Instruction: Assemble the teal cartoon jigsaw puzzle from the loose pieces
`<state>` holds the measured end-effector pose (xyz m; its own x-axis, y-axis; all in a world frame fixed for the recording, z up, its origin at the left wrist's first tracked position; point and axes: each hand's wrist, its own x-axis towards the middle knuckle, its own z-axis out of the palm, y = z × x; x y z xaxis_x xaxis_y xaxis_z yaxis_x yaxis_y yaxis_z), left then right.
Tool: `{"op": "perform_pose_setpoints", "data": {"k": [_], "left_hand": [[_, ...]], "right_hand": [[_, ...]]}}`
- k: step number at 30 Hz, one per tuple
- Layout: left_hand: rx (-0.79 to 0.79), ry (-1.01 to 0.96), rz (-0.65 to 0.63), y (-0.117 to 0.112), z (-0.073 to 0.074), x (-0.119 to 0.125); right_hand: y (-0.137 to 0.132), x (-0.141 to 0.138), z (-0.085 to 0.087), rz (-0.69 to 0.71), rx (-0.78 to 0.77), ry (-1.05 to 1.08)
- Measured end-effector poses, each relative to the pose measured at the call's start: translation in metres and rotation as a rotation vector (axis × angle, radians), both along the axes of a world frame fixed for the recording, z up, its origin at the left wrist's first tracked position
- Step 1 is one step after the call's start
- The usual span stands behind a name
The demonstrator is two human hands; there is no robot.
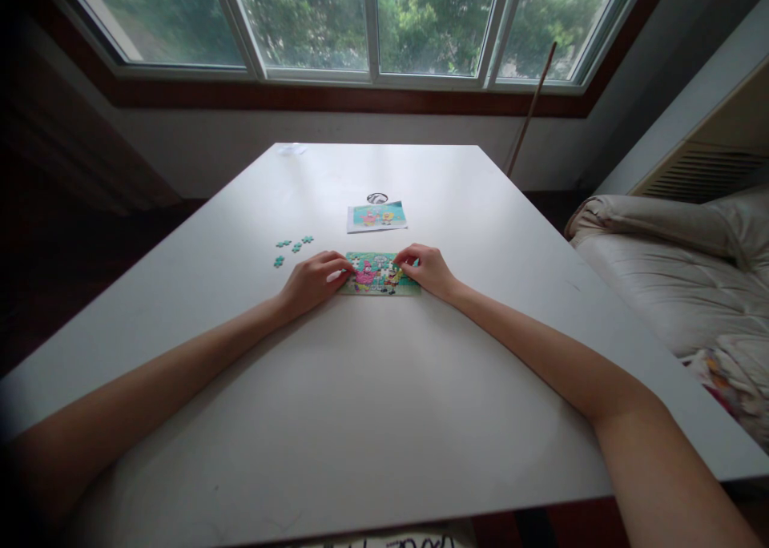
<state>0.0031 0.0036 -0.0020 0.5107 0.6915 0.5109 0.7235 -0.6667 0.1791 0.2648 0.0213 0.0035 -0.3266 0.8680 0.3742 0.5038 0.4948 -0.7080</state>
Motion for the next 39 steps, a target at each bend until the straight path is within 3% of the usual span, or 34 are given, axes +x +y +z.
{"op": "perform_pose_setpoints", "data": {"k": [25, 30, 36, 39], "left_hand": [[0.053, -0.013, -0.033, 0.003, -0.002, -0.001], [0.055, 0.002, -0.024, 0.003, -0.003, -0.002], [0.065, 0.007, -0.024, 0.001, -0.003, -0.003], [0.063, 0.012, -0.02, 0.001, -0.003, -0.003]], "right_hand": [[0.001, 0.0, -0.003, 0.011, 0.033, 0.006], [0.006, 0.002, -0.008, -0.04, -0.09, 0.116], [0.011, 0.002, -0.012, -0.043, -0.373, 0.499], [0.01, 0.001, -0.008, -0.041, -0.428, 0.564]]}}
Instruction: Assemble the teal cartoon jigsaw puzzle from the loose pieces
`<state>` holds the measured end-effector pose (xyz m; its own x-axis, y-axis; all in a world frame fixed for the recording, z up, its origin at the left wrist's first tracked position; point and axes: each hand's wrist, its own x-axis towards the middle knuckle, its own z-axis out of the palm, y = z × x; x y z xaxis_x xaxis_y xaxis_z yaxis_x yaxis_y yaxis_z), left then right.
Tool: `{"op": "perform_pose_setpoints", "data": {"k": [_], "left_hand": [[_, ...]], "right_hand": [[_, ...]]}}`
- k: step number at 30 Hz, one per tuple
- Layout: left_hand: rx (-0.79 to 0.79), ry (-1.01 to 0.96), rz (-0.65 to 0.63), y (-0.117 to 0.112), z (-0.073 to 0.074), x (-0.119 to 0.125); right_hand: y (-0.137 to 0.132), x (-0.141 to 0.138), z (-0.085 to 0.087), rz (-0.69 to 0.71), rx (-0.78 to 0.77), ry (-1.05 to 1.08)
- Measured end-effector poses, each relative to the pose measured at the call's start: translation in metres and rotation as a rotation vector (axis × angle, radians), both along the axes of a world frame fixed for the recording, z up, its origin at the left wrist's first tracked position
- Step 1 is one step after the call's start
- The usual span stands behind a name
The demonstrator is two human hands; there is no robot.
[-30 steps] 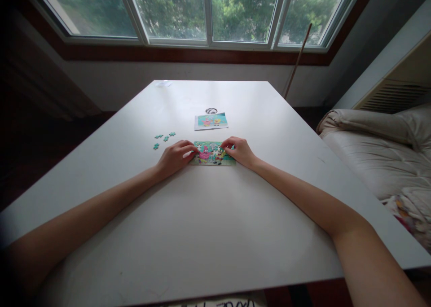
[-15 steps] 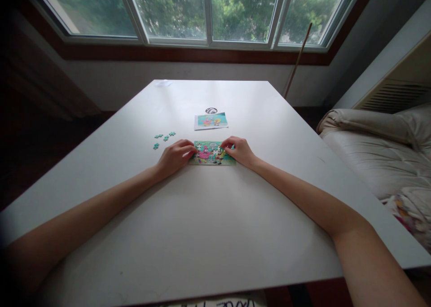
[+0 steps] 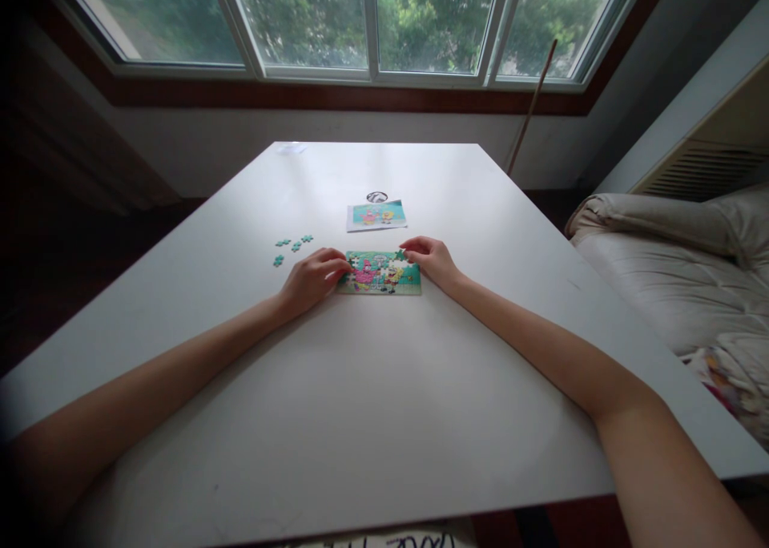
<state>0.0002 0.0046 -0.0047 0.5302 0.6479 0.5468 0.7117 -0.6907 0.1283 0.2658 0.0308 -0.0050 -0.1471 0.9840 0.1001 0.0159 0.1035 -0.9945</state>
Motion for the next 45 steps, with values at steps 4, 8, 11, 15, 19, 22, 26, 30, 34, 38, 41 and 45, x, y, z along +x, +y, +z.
{"op": "perform_pose_setpoints", "data": {"k": [4, 8, 11, 15, 19, 22, 26, 30, 34, 38, 41, 45], "left_hand": [[-0.007, -0.009, -0.003, 0.0, -0.001, 0.0], [-0.021, -0.035, -0.022, 0.001, -0.001, -0.001], [-0.03, -0.03, -0.019, 0.001, -0.002, -0.001], [-0.045, -0.031, -0.022, 0.001, -0.001, -0.001], [-0.042, -0.031, -0.025, 0.0, -0.001, -0.001], [-0.034, -0.025, -0.032, 0.001, -0.001, -0.001], [-0.044, -0.013, -0.021, 0.003, -0.001, 0.001], [-0.046, -0.014, -0.011, 0.003, 0.0, 0.003], [-0.047, -0.001, -0.01, 0.003, 0.001, 0.003], [-0.061, -0.01, -0.013, 0.003, 0.001, 0.003], [-0.066, -0.006, -0.016, 0.003, 0.001, 0.004], [-0.053, 0.008, -0.016, 0.002, 0.002, 0.005]], "right_hand": [[-0.002, -0.001, 0.004, -0.004, -0.007, 0.001], [-0.002, -0.001, 0.004, -0.005, 0.005, -0.013], [-0.003, -0.001, 0.005, -0.005, 0.012, -0.018], [-0.004, -0.001, 0.006, -0.008, 0.007, -0.017], [-0.002, 0.001, 0.002, 0.004, 0.018, -0.037], [-0.001, 0.001, -0.001, 0.02, 0.101, -0.124], [-0.007, 0.0, 0.003, 0.076, 0.313, -0.347], [-0.013, -0.002, 0.009, 0.155, 0.435, -0.48], [-0.013, -0.001, 0.009, 0.169, 0.485, -0.546], [-0.012, 0.0, 0.006, 0.168, 0.536, -0.574], [-0.013, 0.0, 0.006, 0.183, 0.593, -0.583], [-0.014, 0.0, 0.005, 0.2, 0.627, -0.607]]}}
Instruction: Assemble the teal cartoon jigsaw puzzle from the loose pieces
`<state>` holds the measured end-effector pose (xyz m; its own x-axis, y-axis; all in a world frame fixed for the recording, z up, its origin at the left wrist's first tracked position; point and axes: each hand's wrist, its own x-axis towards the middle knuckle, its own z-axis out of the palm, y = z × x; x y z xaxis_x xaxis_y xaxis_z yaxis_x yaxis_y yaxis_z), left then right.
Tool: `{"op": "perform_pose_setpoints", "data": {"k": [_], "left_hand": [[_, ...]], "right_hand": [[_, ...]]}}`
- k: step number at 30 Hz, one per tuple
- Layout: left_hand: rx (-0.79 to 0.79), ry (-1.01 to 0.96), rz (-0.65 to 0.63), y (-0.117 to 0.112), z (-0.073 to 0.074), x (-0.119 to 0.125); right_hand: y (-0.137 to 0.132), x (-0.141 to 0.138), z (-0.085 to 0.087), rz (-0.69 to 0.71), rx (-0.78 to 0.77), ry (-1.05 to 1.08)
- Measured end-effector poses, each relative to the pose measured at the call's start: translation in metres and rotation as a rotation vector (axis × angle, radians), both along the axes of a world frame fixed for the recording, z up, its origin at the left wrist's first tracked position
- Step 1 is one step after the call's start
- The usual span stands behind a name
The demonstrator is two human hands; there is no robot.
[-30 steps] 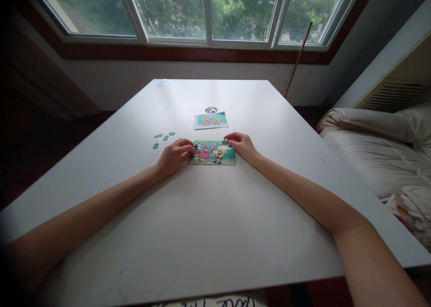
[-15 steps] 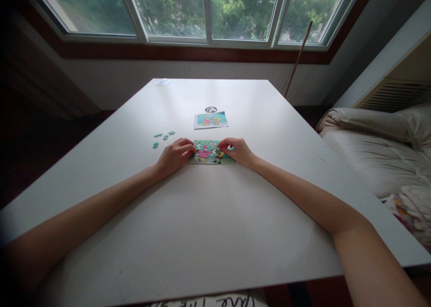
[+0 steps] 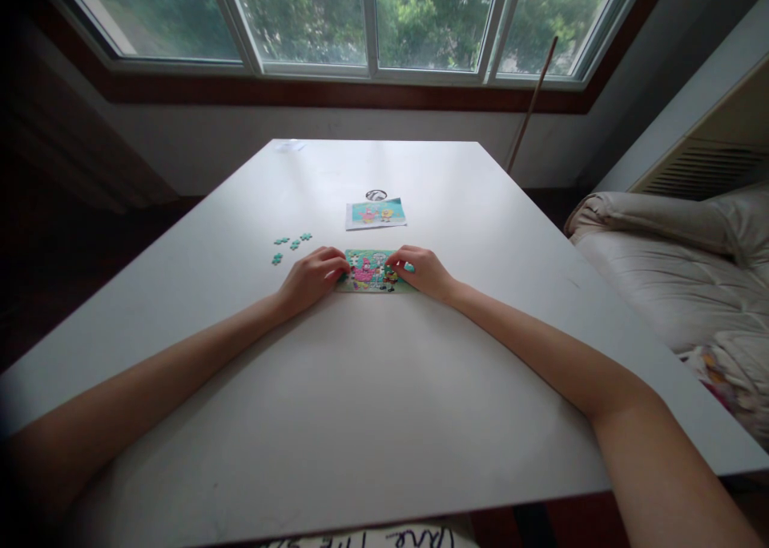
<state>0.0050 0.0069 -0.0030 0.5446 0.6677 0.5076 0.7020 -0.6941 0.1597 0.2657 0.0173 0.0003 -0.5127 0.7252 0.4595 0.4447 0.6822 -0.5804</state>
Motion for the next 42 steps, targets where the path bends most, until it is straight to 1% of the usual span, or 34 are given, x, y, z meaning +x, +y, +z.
{"op": "perform_pose_setpoints", "data": {"k": [7, 16, 23, 30, 34, 42], "left_hand": [[-0.008, 0.007, 0.004, -0.0006, 0.0013, 0.0013], [0.002, 0.016, 0.013, 0.0012, -0.0012, 0.0013], [-0.017, 0.007, 0.008, 0.0011, -0.0014, 0.0017], [-0.009, 0.004, 0.009, 0.001, -0.0022, 0.0018], [-0.002, 0.011, 0.005, 0.0021, -0.0035, 0.0013], [-0.008, 0.01, 0.016, 0.0024, -0.0044, 0.0013]], "right_hand": [[0.0018, 0.0006, -0.0038, 0.012, 0.033, -0.05], [-0.0009, 0.0009, -0.0009, 0.014, 0.026, -0.066], [-0.0011, 0.0007, -0.0023, 0.036, 0.032, -0.054], [-0.0015, 0.0004, -0.0044, 0.006, 0.005, -0.03], [-0.0014, 0.0005, -0.0049, -0.038, -0.015, -0.008], [-0.0006, 0.0009, -0.0035, 0.04, 0.028, -0.039]]}}
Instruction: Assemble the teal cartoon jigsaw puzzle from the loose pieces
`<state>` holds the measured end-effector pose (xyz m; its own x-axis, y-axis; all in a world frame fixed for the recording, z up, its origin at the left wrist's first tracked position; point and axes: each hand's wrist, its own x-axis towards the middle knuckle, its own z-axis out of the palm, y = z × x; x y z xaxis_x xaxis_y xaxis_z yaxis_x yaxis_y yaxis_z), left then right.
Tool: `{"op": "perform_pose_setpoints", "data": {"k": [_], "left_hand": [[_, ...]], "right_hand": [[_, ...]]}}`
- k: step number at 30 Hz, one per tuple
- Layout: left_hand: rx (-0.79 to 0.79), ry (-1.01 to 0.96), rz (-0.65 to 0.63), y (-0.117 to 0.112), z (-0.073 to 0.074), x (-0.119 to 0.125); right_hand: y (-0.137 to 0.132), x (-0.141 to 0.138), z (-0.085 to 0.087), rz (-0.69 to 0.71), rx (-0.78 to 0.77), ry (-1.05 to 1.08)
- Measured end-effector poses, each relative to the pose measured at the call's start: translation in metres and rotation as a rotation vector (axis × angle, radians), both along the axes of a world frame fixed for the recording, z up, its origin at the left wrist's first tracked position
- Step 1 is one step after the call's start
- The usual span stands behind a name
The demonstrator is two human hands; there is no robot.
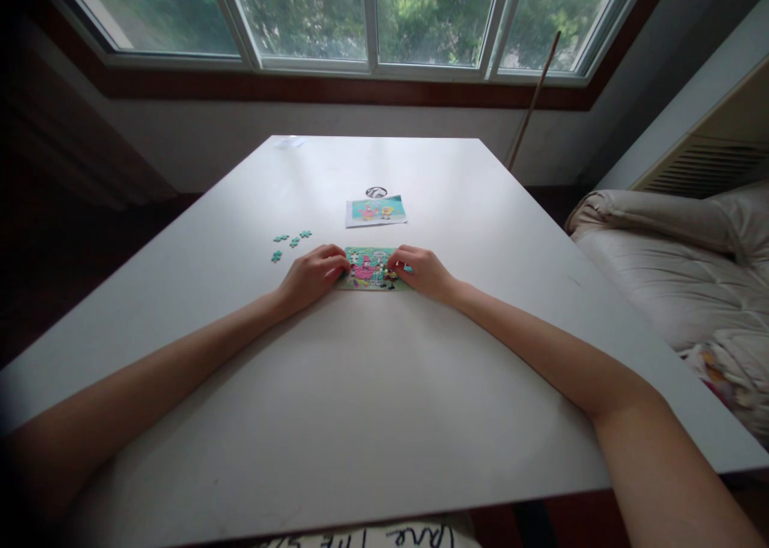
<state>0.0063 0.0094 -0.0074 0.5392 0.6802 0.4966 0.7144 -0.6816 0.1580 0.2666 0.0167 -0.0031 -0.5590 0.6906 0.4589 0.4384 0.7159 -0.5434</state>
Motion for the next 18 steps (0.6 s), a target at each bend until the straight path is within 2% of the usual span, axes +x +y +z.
{"op": "perform_pose_setpoints", "data": {"k": [4, 8, 12, 15, 18], "left_hand": [[0.035, -0.032, -0.001, -0.002, 0.002, -0.001], [0.143, -0.129, -0.054, -0.005, 0.004, -0.001], [0.286, -0.207, -0.194, -0.006, 0.005, -0.001], [0.351, -0.199, -0.313, -0.008, 0.006, 0.0], [0.399, -0.176, -0.369, -0.011, 0.009, 0.0]], "right_hand": [[0.001, 0.0, -0.001, 0.018, 0.023, 0.001], [0.002, 0.001, -0.002, 0.016, 0.044, -0.006], [0.003, 0.001, -0.003, 0.016, 0.058, -0.004], [0.003, 0.001, -0.003, 0.017, 0.066, -0.008], [0.003, 0.0, -0.003, 0.003, 0.069, -0.008]]}}
